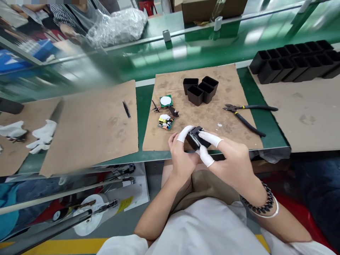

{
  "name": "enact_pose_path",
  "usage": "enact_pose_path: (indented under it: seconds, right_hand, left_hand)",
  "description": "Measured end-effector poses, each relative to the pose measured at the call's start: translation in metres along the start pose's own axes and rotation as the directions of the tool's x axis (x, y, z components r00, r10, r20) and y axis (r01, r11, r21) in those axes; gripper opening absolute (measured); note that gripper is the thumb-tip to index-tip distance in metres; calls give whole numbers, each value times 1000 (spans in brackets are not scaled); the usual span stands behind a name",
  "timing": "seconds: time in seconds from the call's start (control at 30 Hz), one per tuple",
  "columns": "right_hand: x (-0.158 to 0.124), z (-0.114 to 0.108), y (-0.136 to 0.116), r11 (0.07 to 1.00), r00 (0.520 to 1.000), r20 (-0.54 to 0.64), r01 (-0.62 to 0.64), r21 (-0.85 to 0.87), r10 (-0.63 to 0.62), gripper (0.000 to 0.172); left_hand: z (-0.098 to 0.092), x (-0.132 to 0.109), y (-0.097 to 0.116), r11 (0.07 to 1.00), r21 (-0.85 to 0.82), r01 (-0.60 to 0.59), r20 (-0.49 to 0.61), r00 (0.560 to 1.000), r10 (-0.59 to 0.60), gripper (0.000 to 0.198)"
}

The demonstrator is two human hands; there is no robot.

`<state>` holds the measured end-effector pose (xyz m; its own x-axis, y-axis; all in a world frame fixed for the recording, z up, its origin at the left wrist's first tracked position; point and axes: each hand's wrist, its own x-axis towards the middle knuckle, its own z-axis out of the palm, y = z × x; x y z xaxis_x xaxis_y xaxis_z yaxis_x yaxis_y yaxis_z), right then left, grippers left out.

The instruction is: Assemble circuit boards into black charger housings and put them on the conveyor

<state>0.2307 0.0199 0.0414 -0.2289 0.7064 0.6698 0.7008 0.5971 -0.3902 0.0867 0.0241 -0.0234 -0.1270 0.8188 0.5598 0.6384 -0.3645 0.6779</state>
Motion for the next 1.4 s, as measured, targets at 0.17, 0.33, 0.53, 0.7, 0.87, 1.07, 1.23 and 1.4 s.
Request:
enact_pose_path:
  seconds: [0.17, 0.33, 0.53, 0.7, 0.87, 1.07, 1.23, 1.4]
  right_hand:
    - [-3, 9, -5, 999, 999, 39, 0, -38, 2, 24]
    - [-4, 17, -12, 993, 994, 16, -103, -61, 104, 21]
    - [1, 18, -8, 986, 984, 67, -162, -40, 164, 19]
    - [13, 13, 14, 985, 988, 85, -139, 102, 131, 22]
    - [7, 19, 26, 997, 999, 27, -22, 71, 20, 24]
    - [-1, 22, 34, 999, 997, -65, -34, 30, 36, 33]
    - [-6, 22, 32, 986, 982, -100, -151, 74, 158, 32]
    - [-16, 34, 25, 783, 879, 54, -449, 430, 474, 21]
  left_hand:
    - [1, 1, 0, 1000, 8, -5, -8, 1000, 5, 52]
    - [3, 0, 4, 999, 29, 14, -16, 1000, -14, 47]
    - [4, -4, 4, 992, 115, 51, -48, 998, -45, 47]
    - [-33, 1, -1, 985, 157, 71, 234, 966, -107, 67]
    - [-67, -2, -21, 940, 310, 140, 96, 979, -178, 63]
    - [-63, -12, -32, 957, 274, 100, -2, 995, -103, 48]
    - [-58, -11, -17, 987, 157, 29, 56, 998, -38, 53]
    - [-45, -8, 6, 997, -61, 41, 116, 993, -33, 72]
